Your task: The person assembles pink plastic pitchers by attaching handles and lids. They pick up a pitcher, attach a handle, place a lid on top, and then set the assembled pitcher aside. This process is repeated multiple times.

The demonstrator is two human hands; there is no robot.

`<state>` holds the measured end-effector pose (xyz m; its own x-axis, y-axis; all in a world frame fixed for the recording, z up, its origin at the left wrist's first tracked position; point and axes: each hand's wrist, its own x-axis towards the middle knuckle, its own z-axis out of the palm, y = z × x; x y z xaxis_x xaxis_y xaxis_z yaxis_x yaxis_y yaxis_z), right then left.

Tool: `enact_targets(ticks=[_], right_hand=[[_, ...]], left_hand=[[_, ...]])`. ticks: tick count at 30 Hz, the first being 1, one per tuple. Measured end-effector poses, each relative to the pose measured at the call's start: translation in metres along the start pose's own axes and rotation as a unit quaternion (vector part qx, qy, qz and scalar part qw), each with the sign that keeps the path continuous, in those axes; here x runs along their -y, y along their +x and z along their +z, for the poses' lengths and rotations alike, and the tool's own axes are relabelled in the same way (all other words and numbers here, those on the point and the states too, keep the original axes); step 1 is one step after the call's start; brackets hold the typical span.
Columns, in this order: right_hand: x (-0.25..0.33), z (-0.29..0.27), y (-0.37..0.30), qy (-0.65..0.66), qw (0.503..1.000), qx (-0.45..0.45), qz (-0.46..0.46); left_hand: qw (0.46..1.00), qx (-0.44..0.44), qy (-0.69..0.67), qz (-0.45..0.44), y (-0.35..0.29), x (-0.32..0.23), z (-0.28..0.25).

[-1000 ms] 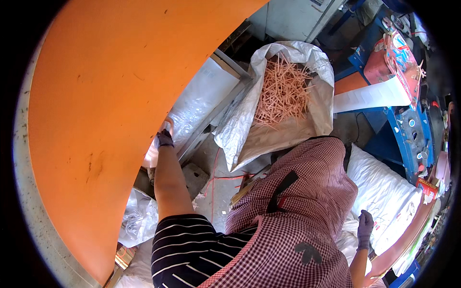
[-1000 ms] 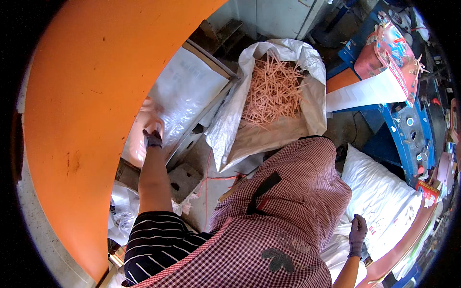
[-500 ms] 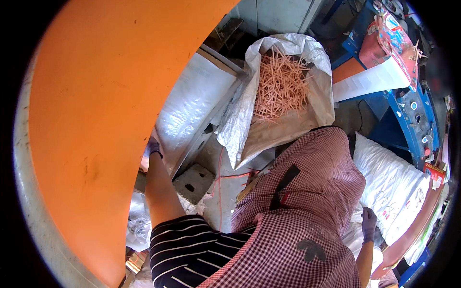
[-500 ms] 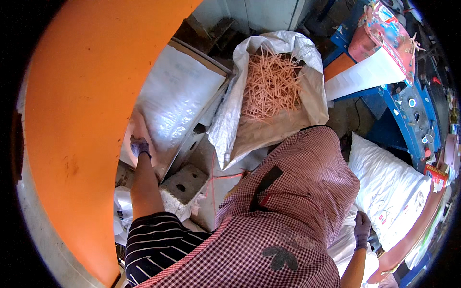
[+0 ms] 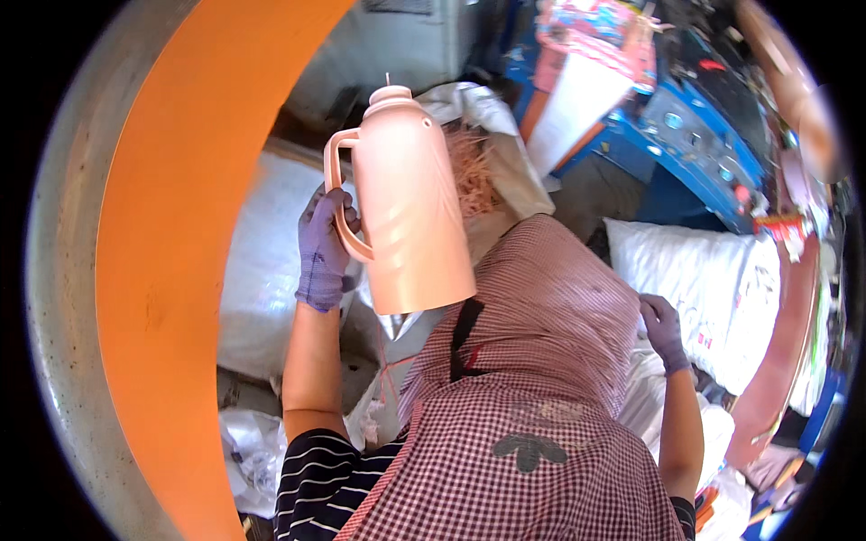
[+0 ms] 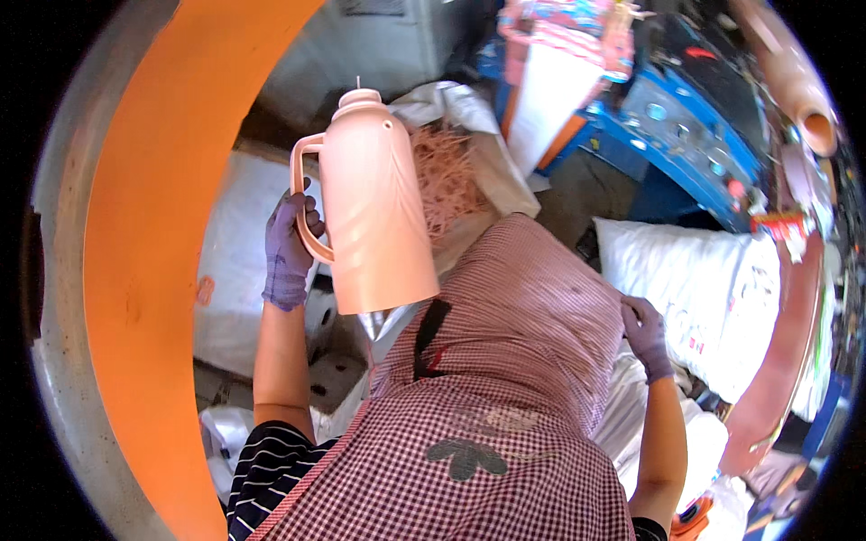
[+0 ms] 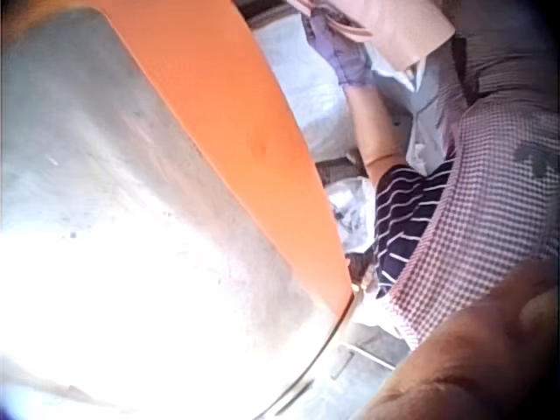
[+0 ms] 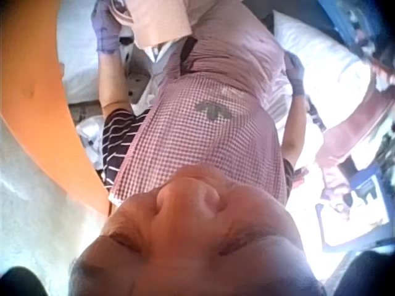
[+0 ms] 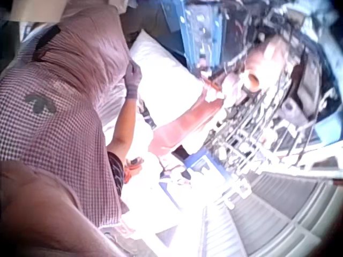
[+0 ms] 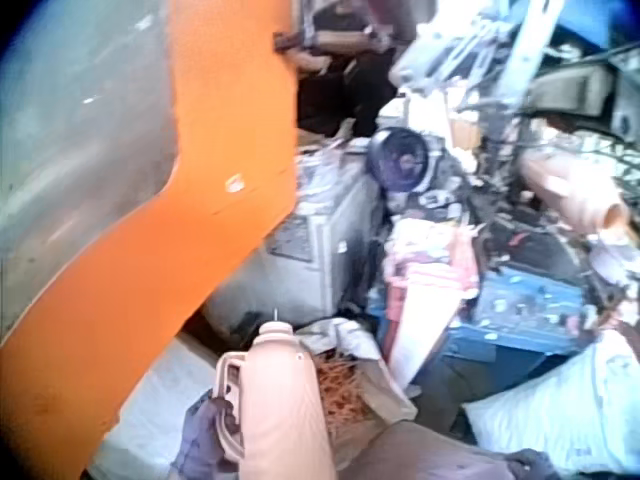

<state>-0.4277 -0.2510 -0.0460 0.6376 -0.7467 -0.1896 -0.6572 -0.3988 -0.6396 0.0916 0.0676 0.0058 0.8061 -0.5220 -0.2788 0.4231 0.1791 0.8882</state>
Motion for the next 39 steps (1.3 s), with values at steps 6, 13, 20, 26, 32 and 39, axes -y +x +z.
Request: enact_targets(ticks=[6,13,20,26,32,39], right_hand=[[0.004,-0.007,-0.032,0.088,0.993,-0.053,0.054],[0.005,0.001,-0.054,0.101,0.992,-0.038,0.069],[0.053,-0.005,-0.030,0.205,0.976,-0.075,0.001],[0.098,0.006,-0.009,0.473,0.876,-0.078,-0.047],[0.124,-0.001,-0.013,0.505,0.856,-0.095,-0.064],[0.128,0.004,-0.018,0.319,0.918,-0.220,-0.088]], left_hand=[[0.981,0.089,-0.168,-0.036,-0.011,0.017,0.125],[0.968,0.123,-0.186,-0.116,-0.054,0.036,0.209],[0.970,0.089,-0.174,-0.144,-0.088,0.049,0.230],[0.953,0.156,-0.202,-0.166,-0.091,0.067,0.213],[0.971,0.088,-0.173,-0.141,-0.092,0.058,0.205],[0.945,0.183,-0.216,-0.161,-0.098,0.062,0.204]])
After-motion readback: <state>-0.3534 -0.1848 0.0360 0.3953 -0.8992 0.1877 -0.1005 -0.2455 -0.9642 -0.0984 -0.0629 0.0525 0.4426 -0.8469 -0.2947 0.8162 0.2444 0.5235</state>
